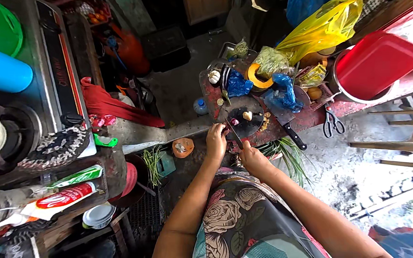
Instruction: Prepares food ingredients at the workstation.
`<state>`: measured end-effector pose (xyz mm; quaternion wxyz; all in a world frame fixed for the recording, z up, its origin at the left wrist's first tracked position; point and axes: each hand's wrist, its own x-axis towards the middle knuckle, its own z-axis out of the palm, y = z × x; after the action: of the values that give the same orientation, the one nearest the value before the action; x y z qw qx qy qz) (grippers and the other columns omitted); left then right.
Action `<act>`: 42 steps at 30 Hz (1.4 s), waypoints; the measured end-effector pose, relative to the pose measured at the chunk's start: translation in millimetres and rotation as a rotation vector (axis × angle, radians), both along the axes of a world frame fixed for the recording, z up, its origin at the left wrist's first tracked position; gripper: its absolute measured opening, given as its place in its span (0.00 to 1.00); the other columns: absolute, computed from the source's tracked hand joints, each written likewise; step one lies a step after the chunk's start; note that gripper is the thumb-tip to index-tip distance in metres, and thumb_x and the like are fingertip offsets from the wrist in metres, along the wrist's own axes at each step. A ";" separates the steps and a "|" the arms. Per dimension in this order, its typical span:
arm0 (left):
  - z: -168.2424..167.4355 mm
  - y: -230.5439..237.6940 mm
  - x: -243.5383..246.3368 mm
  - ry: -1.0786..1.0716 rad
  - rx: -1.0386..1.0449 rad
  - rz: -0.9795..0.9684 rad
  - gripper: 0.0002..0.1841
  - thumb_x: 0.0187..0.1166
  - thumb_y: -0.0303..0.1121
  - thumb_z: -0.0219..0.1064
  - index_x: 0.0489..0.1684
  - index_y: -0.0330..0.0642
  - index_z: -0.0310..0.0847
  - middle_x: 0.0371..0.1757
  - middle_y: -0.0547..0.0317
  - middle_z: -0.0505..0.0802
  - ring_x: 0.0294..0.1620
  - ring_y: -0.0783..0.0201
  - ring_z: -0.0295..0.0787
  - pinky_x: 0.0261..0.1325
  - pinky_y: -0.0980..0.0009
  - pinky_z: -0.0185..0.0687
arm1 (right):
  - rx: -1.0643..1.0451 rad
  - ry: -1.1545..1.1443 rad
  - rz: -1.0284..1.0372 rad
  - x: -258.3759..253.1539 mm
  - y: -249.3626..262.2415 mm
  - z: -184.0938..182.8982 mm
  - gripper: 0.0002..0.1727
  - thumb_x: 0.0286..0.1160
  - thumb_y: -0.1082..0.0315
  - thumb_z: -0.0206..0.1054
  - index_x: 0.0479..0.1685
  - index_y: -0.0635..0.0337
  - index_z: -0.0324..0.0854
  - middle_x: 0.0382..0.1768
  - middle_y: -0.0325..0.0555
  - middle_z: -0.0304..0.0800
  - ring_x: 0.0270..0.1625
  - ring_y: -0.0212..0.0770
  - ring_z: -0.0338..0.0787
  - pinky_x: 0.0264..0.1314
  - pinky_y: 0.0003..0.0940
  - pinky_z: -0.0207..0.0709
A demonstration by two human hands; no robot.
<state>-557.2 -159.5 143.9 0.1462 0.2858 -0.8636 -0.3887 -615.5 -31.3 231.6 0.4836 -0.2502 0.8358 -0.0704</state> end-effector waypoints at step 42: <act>-7.7 11.8 -6.9 -0.059 0.008 0.085 0.18 0.76 0.27 0.72 0.61 0.26 0.80 0.63 0.33 0.87 0.68 0.40 0.84 0.74 0.52 0.78 | 0.038 0.089 0.040 1.6 -17.5 -49.9 0.25 0.97 0.59 0.37 0.82 0.64 0.60 0.63 0.68 0.86 0.68 0.66 0.88 0.66 0.62 0.81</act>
<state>-564.1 -147.8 136.2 0.1360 0.3342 -0.8530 -0.3771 -613.9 -48.8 181.6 0.4521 -0.2604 0.8524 -0.0339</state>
